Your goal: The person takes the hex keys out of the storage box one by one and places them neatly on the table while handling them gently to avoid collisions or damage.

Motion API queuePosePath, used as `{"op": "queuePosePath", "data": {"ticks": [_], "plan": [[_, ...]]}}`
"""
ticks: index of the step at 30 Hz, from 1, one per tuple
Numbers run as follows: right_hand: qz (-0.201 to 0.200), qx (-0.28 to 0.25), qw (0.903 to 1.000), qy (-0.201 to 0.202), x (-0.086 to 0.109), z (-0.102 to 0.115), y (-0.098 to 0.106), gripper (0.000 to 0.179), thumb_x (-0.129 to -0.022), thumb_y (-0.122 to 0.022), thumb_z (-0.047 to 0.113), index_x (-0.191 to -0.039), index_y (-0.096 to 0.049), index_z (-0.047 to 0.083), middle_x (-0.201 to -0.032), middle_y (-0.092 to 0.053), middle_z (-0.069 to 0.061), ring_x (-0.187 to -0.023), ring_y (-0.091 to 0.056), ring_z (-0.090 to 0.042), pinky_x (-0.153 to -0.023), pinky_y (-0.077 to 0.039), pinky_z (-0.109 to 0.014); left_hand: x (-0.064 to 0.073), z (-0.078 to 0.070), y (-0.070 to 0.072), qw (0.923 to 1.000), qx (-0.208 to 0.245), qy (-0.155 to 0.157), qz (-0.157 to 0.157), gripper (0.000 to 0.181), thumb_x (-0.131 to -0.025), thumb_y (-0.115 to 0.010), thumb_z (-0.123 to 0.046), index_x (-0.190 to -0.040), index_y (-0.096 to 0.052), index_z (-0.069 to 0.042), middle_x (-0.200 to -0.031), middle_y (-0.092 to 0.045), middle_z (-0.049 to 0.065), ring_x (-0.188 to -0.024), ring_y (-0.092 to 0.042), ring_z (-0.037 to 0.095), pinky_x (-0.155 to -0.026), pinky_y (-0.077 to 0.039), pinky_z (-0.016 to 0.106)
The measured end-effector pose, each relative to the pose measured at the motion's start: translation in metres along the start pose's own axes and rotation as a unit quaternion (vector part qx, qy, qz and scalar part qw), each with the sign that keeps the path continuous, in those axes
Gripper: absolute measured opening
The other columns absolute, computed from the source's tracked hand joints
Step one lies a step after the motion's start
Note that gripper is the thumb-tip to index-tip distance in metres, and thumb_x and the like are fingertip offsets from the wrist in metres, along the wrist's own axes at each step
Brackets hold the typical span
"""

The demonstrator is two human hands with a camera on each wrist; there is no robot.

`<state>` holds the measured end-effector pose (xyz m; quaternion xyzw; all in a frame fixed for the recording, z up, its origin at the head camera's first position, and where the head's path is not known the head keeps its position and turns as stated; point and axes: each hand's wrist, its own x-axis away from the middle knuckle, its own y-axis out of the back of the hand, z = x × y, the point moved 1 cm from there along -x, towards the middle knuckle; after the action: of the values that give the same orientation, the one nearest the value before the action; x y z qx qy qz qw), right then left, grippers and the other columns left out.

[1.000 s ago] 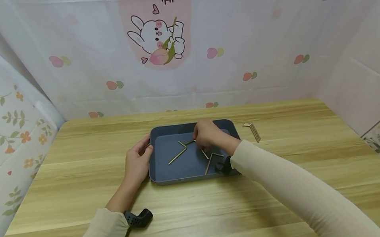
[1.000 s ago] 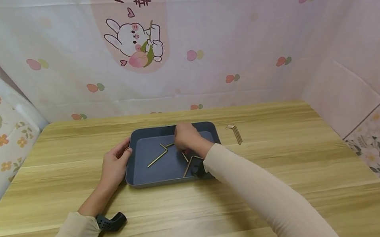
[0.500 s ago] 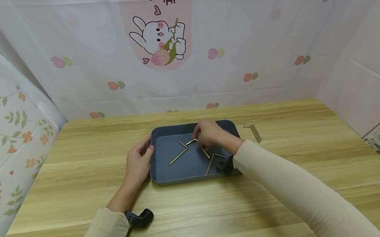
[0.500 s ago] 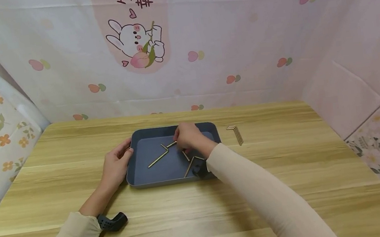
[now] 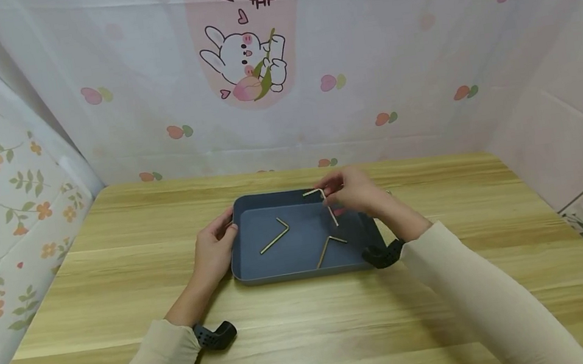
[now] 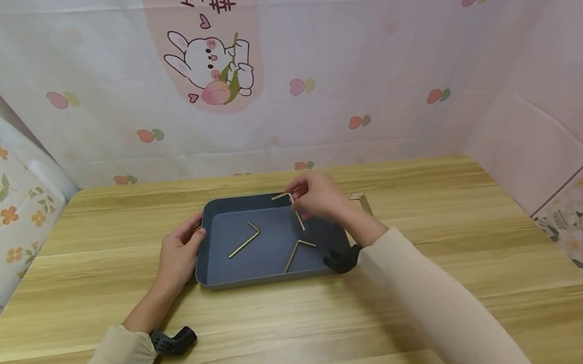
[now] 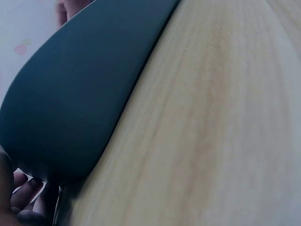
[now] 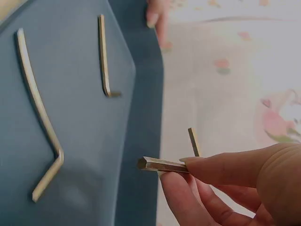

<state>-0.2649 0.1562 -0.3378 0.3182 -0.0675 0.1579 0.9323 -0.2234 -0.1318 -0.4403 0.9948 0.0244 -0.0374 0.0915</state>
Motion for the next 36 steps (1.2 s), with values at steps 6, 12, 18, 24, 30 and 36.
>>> {"op": "queuePosePath", "data": {"ticks": [6, 12, 18, 24, 30, 36], "plan": [[-0.069, 0.01, 0.9974, 0.015, 0.017, -0.022, 0.031, 0.039, -0.096, -0.065, 0.001, -0.134, -0.062, 0.0, -0.116, -0.059, -0.02, -0.107, -0.067, -0.034, -0.076, -0.063, -0.036, 0.0, -0.001, -0.001, 1.0, -0.005, 0.003, 0.003, 0.045, -0.104, -0.052, -0.011, -0.148, -0.051, -0.004, -0.147, -0.057, 0.017, -0.136, -0.056, 0.029, -0.087, -0.043, 0.002], [-0.097, -0.014, 0.9951, 0.011, 0.028, -0.047, 0.053, 0.042, -0.098, -0.062, 0.003, -0.14, -0.058, -0.001, -0.123, -0.056, -0.023, -0.115, -0.063, -0.038, -0.079, -0.063, -0.036, -0.001, 0.0, -0.003, 1.0, -0.009, 0.001, 0.003, 0.044, -0.103, -0.052, -0.009, -0.147, -0.052, -0.003, -0.147, -0.057, 0.017, -0.137, -0.055, 0.029, -0.09, -0.044, 0.004], [-0.144, -0.022, 0.9891, -0.02, 0.03, -0.074, 0.068, 0.045, -0.101, -0.057, 0.007, -0.146, -0.052, 0.001, -0.13, -0.053, -0.022, -0.116, -0.061, -0.035, -0.081, -0.062, -0.032, -0.002, 0.004, -0.006, 1.0, -0.004, 0.004, 0.004, 0.044, -0.104, -0.052, -0.009, -0.147, -0.052, -0.002, -0.146, -0.057, 0.019, -0.136, -0.056, 0.029, -0.087, -0.044, 0.003], [-0.186, -0.021, 0.981, -0.049, 0.025, -0.098, 0.076, 0.044, -0.101, -0.057, 0.007, -0.144, -0.054, 0.001, -0.131, -0.053, -0.022, -0.115, -0.061, -0.035, -0.086, -0.062, -0.039, -0.002, 0.005, -0.004, 0.9999, -0.009, 0.009, -0.002, 0.044, -0.104, -0.052, -0.01, -0.147, -0.051, -0.003, -0.147, -0.057, 0.018, -0.136, -0.056, 0.029, -0.088, -0.044, 0.004], [-0.203, -0.011, 0.9759, -0.079, 0.016, -0.117, 0.08, 0.042, -0.099, -0.061, 0.009, -0.14, -0.057, 0.0, -0.128, -0.057, -0.021, -0.103, -0.063, -0.027, -0.077, -0.062, -0.029, -0.001, 0.004, -0.001, 0.9998, -0.02, 0.005, -0.007, 0.044, -0.104, -0.052, -0.01, -0.147, -0.052, -0.004, -0.146, -0.058, 0.017, -0.136, -0.056, 0.028, -0.089, -0.044, 0.004], [-0.196, 0.003, 0.9767, -0.086, 0.011, -0.129, 0.081, 0.043, -0.098, -0.062, 0.009, -0.14, -0.058, -0.001, -0.131, -0.059, -0.024, -0.09, -0.063, -0.012, -0.069, -0.058, -0.02, -0.002, 0.003, 0.0, 0.9997, -0.023, -0.001, -0.01, 0.043, -0.103, -0.052, -0.01, -0.146, -0.053, -0.004, -0.145, -0.059, 0.016, -0.135, -0.057, 0.027, -0.089, -0.043, 0.003]]}}
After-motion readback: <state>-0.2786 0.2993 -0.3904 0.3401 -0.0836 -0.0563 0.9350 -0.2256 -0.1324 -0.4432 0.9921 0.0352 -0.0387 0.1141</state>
